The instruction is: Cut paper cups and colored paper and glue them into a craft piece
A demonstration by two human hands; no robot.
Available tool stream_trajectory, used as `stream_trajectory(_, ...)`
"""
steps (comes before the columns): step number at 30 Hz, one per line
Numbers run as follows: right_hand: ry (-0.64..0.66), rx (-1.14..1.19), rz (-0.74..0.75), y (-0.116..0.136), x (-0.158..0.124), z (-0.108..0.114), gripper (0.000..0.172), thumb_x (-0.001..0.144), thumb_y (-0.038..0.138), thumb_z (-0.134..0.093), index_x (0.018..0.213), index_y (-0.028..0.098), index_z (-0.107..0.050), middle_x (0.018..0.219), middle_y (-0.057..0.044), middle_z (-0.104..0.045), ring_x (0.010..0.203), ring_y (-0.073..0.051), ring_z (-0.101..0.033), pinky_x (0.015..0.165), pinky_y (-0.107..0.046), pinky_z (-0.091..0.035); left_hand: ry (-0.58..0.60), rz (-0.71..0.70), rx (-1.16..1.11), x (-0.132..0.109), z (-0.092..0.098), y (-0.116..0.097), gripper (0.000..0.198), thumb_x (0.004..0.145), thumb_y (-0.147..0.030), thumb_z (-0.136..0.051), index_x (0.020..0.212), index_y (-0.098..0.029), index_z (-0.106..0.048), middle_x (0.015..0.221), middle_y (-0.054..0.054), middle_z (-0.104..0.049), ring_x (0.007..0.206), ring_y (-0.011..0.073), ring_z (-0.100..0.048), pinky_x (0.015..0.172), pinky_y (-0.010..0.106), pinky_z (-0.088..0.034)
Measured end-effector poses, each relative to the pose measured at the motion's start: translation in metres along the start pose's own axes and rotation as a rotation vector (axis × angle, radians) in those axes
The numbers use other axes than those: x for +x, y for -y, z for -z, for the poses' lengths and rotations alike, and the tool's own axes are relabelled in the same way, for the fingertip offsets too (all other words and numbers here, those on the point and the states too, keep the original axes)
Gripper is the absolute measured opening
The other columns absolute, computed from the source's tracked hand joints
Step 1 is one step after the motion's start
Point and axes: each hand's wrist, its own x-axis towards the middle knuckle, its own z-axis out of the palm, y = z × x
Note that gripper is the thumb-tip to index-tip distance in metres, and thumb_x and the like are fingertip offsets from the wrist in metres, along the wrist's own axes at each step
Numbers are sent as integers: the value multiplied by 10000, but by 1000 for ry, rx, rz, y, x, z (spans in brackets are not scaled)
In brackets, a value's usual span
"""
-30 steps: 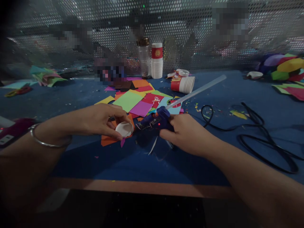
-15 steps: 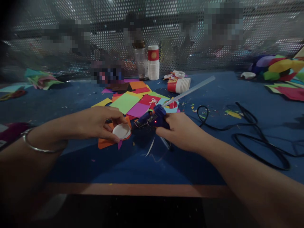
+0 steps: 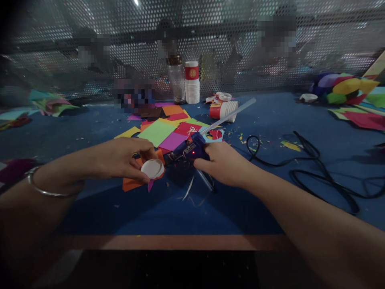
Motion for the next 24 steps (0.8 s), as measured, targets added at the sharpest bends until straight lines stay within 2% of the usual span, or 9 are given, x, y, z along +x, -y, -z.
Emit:
stream_trajectory(4, 30, 0, -35, -1, 5, 0, 339, 841, 298, -551, 554, 220, -387, 542, 3, -498, 511, -119, -461, 508, -267, -292, -8, 8, 7, 0, -1, 0, 349, 736, -466, -760, 965, -224, -655, 971, 5, -694, 852, 182, -635, 688, 258, -445)
stream_trajectory(10, 91, -12, -80, -5, 14, 0, 333, 843, 328, -545, 564, 220, -400, 554, 4, -489, 520, -122, -428, 523, -277, -277, -40, -10, 63, 0, 0, -3, 349, 725, -475, -762, 953, -234, -656, 967, -4, -670, 867, 187, -616, 713, 278, -435)
stream_trajectory(15, 126, -8, -128, 1, 17, 5, 362, 849, 327, -543, 533, 227, -397, 508, 7, -460, 504, -127, -432, 517, -278, -273, -64, 87, 62, -1, 0, -6, 441, 679, -450, -789, 977, -212, -566, 967, 9, -663, 837, 198, -608, 673, 293, -423)
stream_trajectory(19, 173, 3, -185, 7, 20, 9, 374, 860, 324, -536, 525, 227, -400, 508, -3, -481, 496, -126, -439, 525, -271, -299, -68, 110, 71, -2, 0, -6, 500, 664, -468, -798, 980, -214, -506, 986, 24, -647, 837, 202, -597, 663, 298, -418)
stream_trajectory(24, 175, -40, -135, 7, 26, 10, 385, 860, 304, -523, 504, 220, -405, 530, -12, -476, 524, -130, -430, 545, -279, -304, -56, 123, 62, -2, 0, -7, 478, 670, -446, -795, 964, -218, -496, 994, 30, -642, 835, 202, -590, 666, 300, -407)
